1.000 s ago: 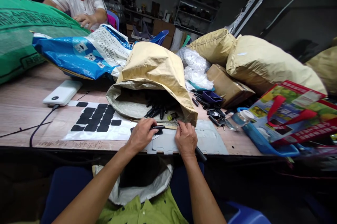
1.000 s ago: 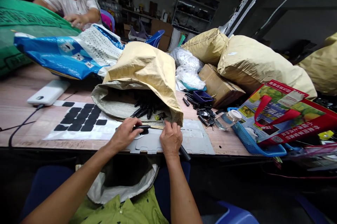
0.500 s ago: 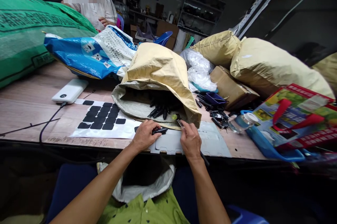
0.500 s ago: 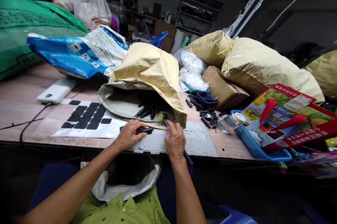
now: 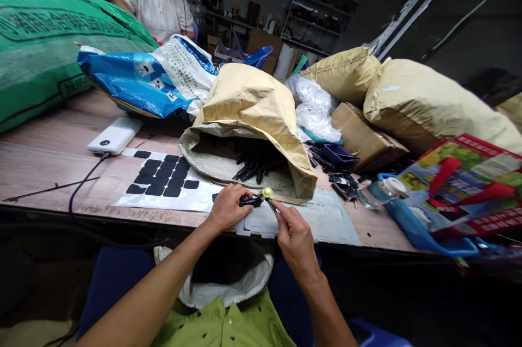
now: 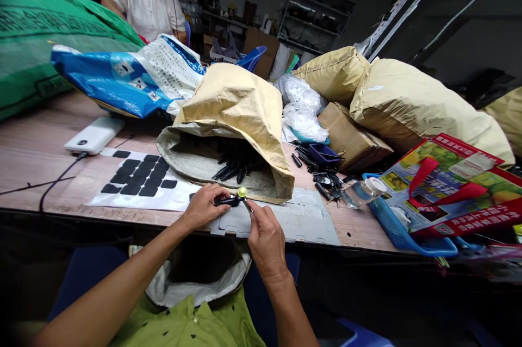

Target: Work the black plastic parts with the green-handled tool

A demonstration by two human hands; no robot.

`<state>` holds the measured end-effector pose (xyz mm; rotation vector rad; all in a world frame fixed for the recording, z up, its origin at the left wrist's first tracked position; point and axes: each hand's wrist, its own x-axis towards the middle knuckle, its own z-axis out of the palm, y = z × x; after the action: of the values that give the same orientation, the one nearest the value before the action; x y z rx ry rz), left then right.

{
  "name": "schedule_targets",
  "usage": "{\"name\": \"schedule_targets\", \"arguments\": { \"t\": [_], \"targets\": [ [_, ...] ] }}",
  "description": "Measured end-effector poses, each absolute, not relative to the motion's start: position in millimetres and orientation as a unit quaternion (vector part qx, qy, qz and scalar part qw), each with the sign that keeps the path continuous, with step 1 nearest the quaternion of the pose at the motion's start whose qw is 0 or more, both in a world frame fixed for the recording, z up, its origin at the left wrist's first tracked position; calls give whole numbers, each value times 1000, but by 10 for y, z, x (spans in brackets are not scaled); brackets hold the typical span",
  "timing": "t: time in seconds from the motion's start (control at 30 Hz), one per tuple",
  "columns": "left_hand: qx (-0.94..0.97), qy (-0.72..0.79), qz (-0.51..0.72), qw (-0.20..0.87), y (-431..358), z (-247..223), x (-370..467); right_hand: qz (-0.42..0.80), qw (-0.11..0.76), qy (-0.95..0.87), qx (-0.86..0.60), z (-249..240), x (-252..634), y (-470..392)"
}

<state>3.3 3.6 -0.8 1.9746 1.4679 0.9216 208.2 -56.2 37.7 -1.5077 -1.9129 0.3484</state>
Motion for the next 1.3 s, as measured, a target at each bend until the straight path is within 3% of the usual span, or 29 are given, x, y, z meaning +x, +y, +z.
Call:
{"name": "schedule_targets", "arguments": {
  "t": [0.2, 0.37, 0.57, 0.93, 1.3],
  "targets": [
    [731, 532, 337, 264, 38, -7, 17, 134, 358, -733, -562, 447, 1968, -619],
    [732, 535, 336, 256, 39, -5, 17, 140, 312, -749, -568, 430, 1892, -651],
    [733, 536, 332, 255, 40, -6, 20, 84, 353, -717, -596, 450, 2025, -423],
    [755, 528, 322, 219, 61, -17, 18, -96, 244, -691, -674, -12, 2165, -20],
    [758, 527, 320, 211, 45, -29, 19, -124, 235, -682, -682, -12, 2116, -76]
  ]
}}
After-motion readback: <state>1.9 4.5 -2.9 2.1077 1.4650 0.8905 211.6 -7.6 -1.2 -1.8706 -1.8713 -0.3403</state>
